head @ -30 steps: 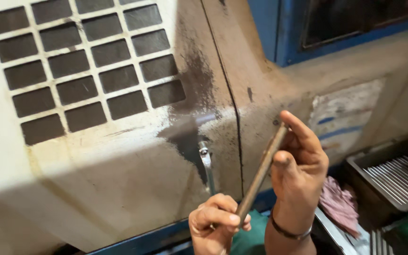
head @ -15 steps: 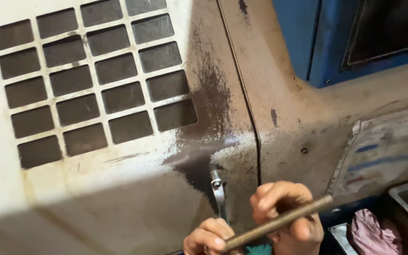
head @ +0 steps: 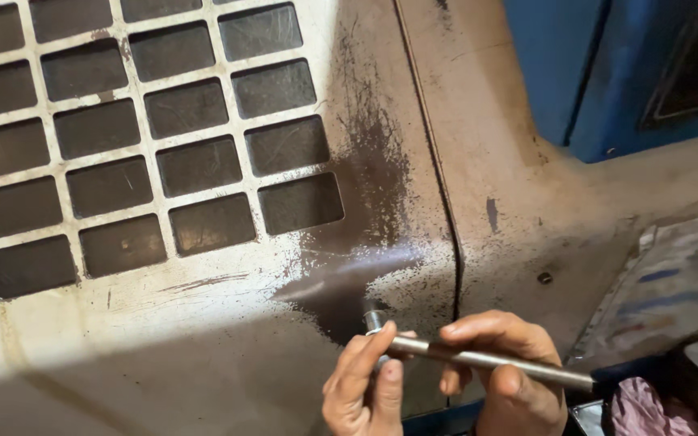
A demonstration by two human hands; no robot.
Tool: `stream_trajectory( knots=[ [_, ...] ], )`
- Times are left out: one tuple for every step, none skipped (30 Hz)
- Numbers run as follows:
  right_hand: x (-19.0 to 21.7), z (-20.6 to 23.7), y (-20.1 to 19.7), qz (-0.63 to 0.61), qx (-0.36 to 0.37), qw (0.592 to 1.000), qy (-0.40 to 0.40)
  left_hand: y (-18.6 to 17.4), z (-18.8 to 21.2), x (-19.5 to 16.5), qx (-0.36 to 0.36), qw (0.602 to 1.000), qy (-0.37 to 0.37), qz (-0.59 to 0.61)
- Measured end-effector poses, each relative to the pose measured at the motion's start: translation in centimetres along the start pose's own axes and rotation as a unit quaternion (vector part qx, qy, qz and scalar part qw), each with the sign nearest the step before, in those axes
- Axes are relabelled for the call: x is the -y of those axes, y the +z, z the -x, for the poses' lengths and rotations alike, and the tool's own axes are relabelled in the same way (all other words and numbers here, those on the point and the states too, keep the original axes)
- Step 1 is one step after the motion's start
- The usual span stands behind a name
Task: The person opens a machine door, inserts a metal rod, closes the door, and operates the machine. Afterward, they remove the rod, wipe it with a pink cloth, and place it into a tray. This sequence is repeated for multiple rods.
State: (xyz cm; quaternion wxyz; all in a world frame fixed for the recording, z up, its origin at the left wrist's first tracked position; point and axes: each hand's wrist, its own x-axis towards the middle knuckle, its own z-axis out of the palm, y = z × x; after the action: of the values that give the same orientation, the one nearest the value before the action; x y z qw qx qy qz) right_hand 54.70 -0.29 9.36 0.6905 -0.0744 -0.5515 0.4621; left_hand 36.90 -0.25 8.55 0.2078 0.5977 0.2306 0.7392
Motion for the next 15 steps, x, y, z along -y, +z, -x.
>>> stream_trajectory(
  knots=[
    [-0.2, -0.1, -0.1, -0.001, -0.021, 1.000, 0.001, 0.4, -0.4, -0.2, 0.004, 1.000, 0.009, -0.002],
    [-0.4, -0.2, -0.1, -0.002, -0.043, 0.999, 0.002, 0.6, -0.8, -0.5, 0.009, 1.000, 0.018, -0.003],
    [-0.6, -0.4, 0.0, -0.008, -0.045, 0.999, -0.011, 0.8, -1.1, -0.6, 0.013, 0.999, 0.030, -0.038],
    [-0.9, -0.7, 0.0, -0.014, -0.046, 0.999, -0.024, 0.8, -1.3, -0.7, 0.018, 0.996, 0.042, -0.073],
    [-1.2, -1.0, 0.1, -0.021, -0.048, 0.998, -0.037, 0.8, -1.6, -0.8, 0.023, 0.992, 0.055, -0.108],
    [-1.5, -1.4, 0.1, -0.013, -0.077, 0.996, -0.038, 0.9, -1.8, -0.7, 0.020, 0.990, 0.061, -0.124],
    [-1.8, -1.9, 0.1, -0.004, -0.105, 0.994, -0.039, 1.0, -2.0, -0.6, 0.017, 0.988, 0.068, -0.141],
    [-2.1, -2.4, 0.0, 0.005, -0.134, 0.990, -0.040, 1.1, -2.1, -0.4, 0.014, 0.985, 0.075, -0.156],
    [-2.4, -3.0, 0.0, 0.033, -0.176, 0.983, -0.025, 1.2, -2.4, -0.1, 0.016, 0.979, 0.088, -0.186],
    [-2.8, -3.5, -0.1, 0.060, -0.218, 0.974, -0.009, 1.3, -2.7, 0.3, 0.019, 0.971, 0.101, -0.215],
    [-2.9, -3.8, -0.1, 0.087, -0.260, 0.962, 0.007, 1.5, -2.8, 0.6, 0.022, 0.963, 0.114, -0.243],
    [-3.0, -4.0, -0.1, 0.065, -0.248, 0.966, -0.008, 1.6, -2.8, 0.8, 0.023, 0.959, 0.116, -0.257],
    [-3.1, -4.3, -0.2, 0.044, -0.235, 0.971, -0.024, 1.7, -2.8, 1.1, 0.024, 0.956, 0.118, -0.269],
    [-3.2, -4.4, -0.3, 0.022, -0.222, 0.974, -0.039, 1.8, -2.8, 1.3, 0.024, 0.952, 0.120, -0.282],
    [-3.2, -4.4, -0.3, 0.024, -0.221, 0.974, -0.041, 1.8, -2.7, 1.5, 0.029, 0.950, 0.120, -0.288]
  ],
)
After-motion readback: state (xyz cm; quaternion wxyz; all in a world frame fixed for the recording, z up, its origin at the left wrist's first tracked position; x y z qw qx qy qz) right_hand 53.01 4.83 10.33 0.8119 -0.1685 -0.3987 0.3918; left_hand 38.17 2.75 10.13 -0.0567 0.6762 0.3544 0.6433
